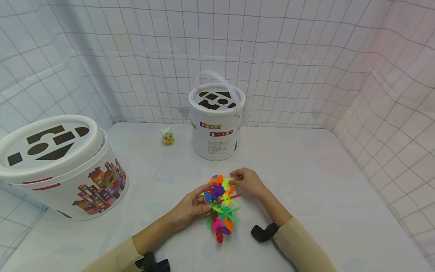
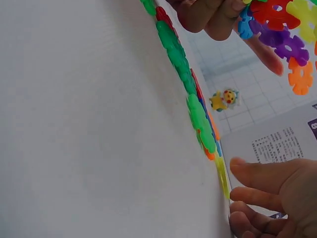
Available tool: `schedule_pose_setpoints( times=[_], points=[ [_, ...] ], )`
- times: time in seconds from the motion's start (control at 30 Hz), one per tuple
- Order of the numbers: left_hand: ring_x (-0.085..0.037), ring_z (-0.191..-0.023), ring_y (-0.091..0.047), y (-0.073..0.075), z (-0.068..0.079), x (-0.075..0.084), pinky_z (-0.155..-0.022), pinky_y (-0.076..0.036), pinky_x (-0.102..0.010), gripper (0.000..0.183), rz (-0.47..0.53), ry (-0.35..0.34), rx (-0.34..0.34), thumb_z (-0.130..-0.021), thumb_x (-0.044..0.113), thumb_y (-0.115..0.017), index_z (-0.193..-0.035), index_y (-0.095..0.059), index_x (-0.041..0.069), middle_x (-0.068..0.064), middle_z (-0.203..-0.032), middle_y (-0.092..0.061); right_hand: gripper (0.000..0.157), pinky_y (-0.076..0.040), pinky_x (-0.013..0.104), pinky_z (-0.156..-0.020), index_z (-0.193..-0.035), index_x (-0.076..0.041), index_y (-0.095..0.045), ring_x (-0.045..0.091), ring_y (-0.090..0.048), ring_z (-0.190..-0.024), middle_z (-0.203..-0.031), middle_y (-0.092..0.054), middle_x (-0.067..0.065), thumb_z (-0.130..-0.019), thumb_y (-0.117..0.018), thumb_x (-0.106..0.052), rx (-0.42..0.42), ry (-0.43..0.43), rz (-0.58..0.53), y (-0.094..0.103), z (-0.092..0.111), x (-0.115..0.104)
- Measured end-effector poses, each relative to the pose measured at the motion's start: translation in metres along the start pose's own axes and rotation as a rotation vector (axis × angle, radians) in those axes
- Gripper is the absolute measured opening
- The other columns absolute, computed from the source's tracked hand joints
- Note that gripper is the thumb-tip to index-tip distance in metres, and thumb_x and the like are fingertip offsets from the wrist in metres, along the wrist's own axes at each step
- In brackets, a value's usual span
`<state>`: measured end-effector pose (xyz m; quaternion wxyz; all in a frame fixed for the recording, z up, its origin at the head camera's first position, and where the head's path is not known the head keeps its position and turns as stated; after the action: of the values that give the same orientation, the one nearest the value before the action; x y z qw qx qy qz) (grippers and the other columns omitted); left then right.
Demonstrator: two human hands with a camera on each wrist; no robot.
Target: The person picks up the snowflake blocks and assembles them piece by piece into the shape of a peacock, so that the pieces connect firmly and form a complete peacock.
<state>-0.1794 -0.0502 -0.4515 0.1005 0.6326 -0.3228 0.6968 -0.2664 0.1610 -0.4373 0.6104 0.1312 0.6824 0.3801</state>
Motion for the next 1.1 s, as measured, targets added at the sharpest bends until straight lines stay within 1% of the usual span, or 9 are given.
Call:
schedule_pose_setpoints(
  times=[0.1,0.27,0.37,0.47,0.57,0.7,0.8,0.9,1.1],
  points=[
    [-0.009,-0.073,-0.059,0.001,0.0,-0.001,-0.075,-0.054,-0.024,0.068,-0.003,0.005,0.02,-0.093,-0.003,-0.061,-0.152,-0.026,0.001,-0.001,-0.082,-0.054,0.027,-0.051,0.038,-0.076,-0.108,-0.001,-0.069,0.021,-0.057,-0.086,-0.094,-0.062,0.006,-0.086,-0.075,-0.016,-0.01,0.014,0.057,-0.004,-0.006,-0.004],
    [-0.01,-0.073,-0.059,0.001,-0.001,-0.001,-0.076,-0.056,-0.027,0.069,-0.007,0.003,0.042,-0.094,-0.002,-0.061,-0.153,-0.027,0.007,-0.002,-0.083,-0.054,0.017,-0.049,0.035,-0.072,-0.096,-0.003,-0.063,0.018,-0.057,-0.079,-0.087,-0.062,0.004,-0.085,-0.074,-0.01,0.019,0.037,0.026,-0.003,-0.005,-0.006],
    [-0.011,-0.073,-0.058,0.001,-0.001,-0.001,-0.076,-0.056,-0.027,0.07,-0.003,-0.008,0.033,-0.094,-0.001,-0.06,-0.154,-0.026,0.01,-0.002,-0.085,-0.056,0.013,-0.049,0.032,-0.069,-0.096,-0.002,-0.064,0.016,-0.06,-0.076,-0.084,-0.064,0.003,-0.088,-0.071,-0.011,0.036,0.064,-0.051,0.001,0.002,-0.008],
    [-0.011,-0.073,-0.059,0.001,-0.001,-0.001,-0.076,-0.056,-0.027,0.069,-0.002,-0.016,0.028,-0.095,-0.002,-0.059,-0.154,-0.026,0.011,-0.003,-0.085,-0.056,0.016,-0.052,0.034,-0.071,-0.099,-0.001,-0.065,0.017,-0.064,-0.076,-0.086,-0.067,0.004,-0.091,-0.07,-0.014,0.027,0.086,-0.16,0.006,0.009,-0.013],
    [-0.01,-0.073,-0.059,0.002,-0.001,0.0,-0.076,-0.056,-0.028,0.068,0.004,-0.016,0.037,-0.095,-0.003,-0.059,-0.154,-0.027,0.01,-0.002,-0.084,-0.055,0.02,-0.055,0.04,-0.074,-0.101,0.002,-0.064,0.023,-0.067,-0.078,-0.089,-0.068,0.008,-0.092,-0.068,-0.015,-0.011,0.107,-0.276,0.011,0.015,-0.018],
    [-0.01,-0.071,-0.058,0.002,-0.001,0.0,-0.076,-0.056,-0.029,0.067,0.003,-0.013,0.053,-0.094,-0.003,-0.059,-0.153,-0.029,0.009,-0.001,-0.082,-0.054,0.02,-0.056,0.045,-0.077,-0.103,0.005,-0.064,0.036,-0.066,-0.081,-0.089,-0.069,0.01,-0.093,-0.067,-0.013,-0.045,0.142,-0.357,0.019,0.022,-0.025],
    [-0.009,-0.07,-0.058,0.003,-0.001,0.001,-0.076,-0.056,-0.03,0.066,0.005,-0.009,0.063,-0.095,-0.004,-0.058,-0.153,-0.029,0.009,0.0,-0.081,-0.054,0.019,-0.056,0.043,-0.077,-0.103,0.005,-0.065,0.039,-0.065,-0.082,-0.089,-0.069,0.011,-0.094,-0.064,-0.011,-0.061,0.179,-0.368,0.023,0.027,-0.031],
    [-0.009,-0.071,-0.059,0.003,0.0,0.0,-0.075,-0.056,-0.029,0.064,0.016,0.001,0.074,-0.095,-0.004,-0.057,-0.152,-0.03,0.008,0.001,-0.081,-0.054,0.017,-0.056,0.039,-0.077,-0.103,0.006,-0.066,0.034,-0.066,-0.082,-0.089,-0.069,0.011,-0.095,-0.063,-0.009,-0.066,0.221,-0.36,0.025,0.03,-0.035],
    [-0.008,-0.071,-0.059,0.002,0.0,0.0,-0.073,-0.056,-0.026,0.062,0.025,0.021,0.075,-0.095,-0.003,-0.057,-0.151,-0.031,0.005,0.001,-0.08,-0.054,0.012,-0.055,0.047,-0.08,-0.101,0.004,-0.069,0.026,-0.07,-0.083,-0.091,-0.071,0.01,-0.095,-0.062,-0.004,-0.039,0.282,-0.316,0.025,0.032,-0.039]
  ],
)
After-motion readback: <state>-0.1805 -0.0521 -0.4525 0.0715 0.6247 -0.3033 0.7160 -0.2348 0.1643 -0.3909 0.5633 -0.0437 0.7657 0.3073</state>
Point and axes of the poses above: each hand's wrist, its own z-axis away from the middle knuckle, its own y-axis out of the back of the hand, x = y × z, the point moved 3 cm from there along -z, towards the middle knuckle
